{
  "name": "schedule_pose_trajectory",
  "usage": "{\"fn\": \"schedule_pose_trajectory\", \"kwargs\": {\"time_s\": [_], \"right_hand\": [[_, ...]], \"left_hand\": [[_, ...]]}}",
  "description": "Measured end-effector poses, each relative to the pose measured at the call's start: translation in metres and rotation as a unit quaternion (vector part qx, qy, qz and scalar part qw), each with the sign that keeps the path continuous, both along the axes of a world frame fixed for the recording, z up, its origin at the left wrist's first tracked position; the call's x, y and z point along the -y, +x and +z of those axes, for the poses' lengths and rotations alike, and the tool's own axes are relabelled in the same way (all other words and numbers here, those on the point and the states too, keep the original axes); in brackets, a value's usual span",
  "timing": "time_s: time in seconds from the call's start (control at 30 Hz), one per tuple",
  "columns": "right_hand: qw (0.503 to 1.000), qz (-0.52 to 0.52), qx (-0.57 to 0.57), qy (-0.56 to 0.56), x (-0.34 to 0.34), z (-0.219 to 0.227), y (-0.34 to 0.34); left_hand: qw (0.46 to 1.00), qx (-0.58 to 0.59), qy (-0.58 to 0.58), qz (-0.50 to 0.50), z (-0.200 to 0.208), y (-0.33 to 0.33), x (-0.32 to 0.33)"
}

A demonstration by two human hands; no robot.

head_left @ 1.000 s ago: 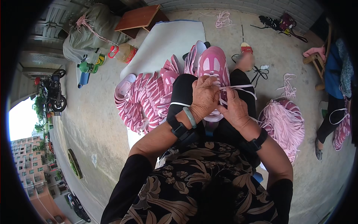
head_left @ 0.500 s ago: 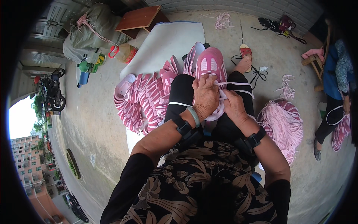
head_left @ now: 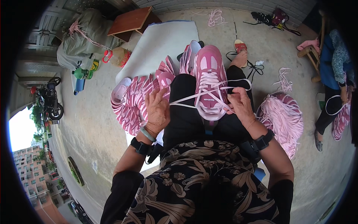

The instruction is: The person threads pink shoelaces through the eyelets of a pink Reebok sneaker, pulling the laces tight and arranging them. The person works on a single shoe held in their lap, surrounded by a pile of similar shoes.

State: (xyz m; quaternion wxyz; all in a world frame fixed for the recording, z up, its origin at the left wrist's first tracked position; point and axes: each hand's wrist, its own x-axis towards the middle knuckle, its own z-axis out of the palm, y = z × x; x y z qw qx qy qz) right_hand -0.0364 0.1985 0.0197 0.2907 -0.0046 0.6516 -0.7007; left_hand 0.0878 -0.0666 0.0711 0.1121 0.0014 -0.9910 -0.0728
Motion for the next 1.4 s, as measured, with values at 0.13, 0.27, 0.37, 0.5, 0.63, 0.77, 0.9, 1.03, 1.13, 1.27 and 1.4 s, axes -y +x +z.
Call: {"fn": "schedule_pose_trajectory", "kwargs": {"time_s": [0.13, 0.27, 0.37, 0.5, 0.63, 0.77, 0.9, 1.03, 1.13, 1.27, 1.4], "right_hand": [[0.996, -0.033, 0.077, 0.012, 0.008, 0.006, -0.006], [0.996, 0.057, -0.026, 0.059, 0.013, -0.005, -0.021], [0.994, 0.057, -0.071, 0.067, 0.018, -0.014, -0.024], [0.993, 0.081, -0.073, 0.049, 0.016, -0.014, -0.029], [0.991, 0.112, 0.062, 0.025, 0.014, -0.001, -0.041], [0.986, 0.151, 0.074, 0.007, 0.013, -0.004, -0.049], [0.978, 0.206, -0.007, 0.017, 0.01, -0.002, -0.057], [0.978, 0.205, -0.034, -0.005, 0.012, 0.007, -0.055], [0.973, 0.225, -0.048, 0.011, 0.01, 0.006, -0.059], [0.962, 0.256, -0.09, 0.036, 0.009, 0.011, -0.059], [0.948, 0.234, -0.207, 0.057, 0.015, 0.011, -0.046]], "left_hand": [[0.952, 0.064, -0.17, 0.245, -0.046, 0.122, 0.131], [0.892, 0.242, -0.114, 0.365, -0.044, 0.126, 0.131], [0.963, 0.129, -0.079, 0.224, -0.046, 0.082, 0.087], [0.993, 0.015, 0.106, 0.056, -0.029, 0.003, 0.01], [0.99, -0.02, 0.137, -0.024, -0.036, -0.039, -0.029], [0.993, 0.009, 0.107, -0.045, -0.035, -0.05, -0.039], [0.986, 0.042, 0.148, -0.069, -0.034, -0.054, -0.03], [0.975, 0.069, 0.199, -0.074, -0.039, -0.053, -0.022], [0.969, 0.08, 0.223, -0.065, -0.039, -0.051, -0.02], [0.971, 0.084, 0.215, -0.066, -0.035, -0.052, -0.021], [0.973, 0.088, 0.207, -0.061, -0.028, -0.053, -0.025]]}}
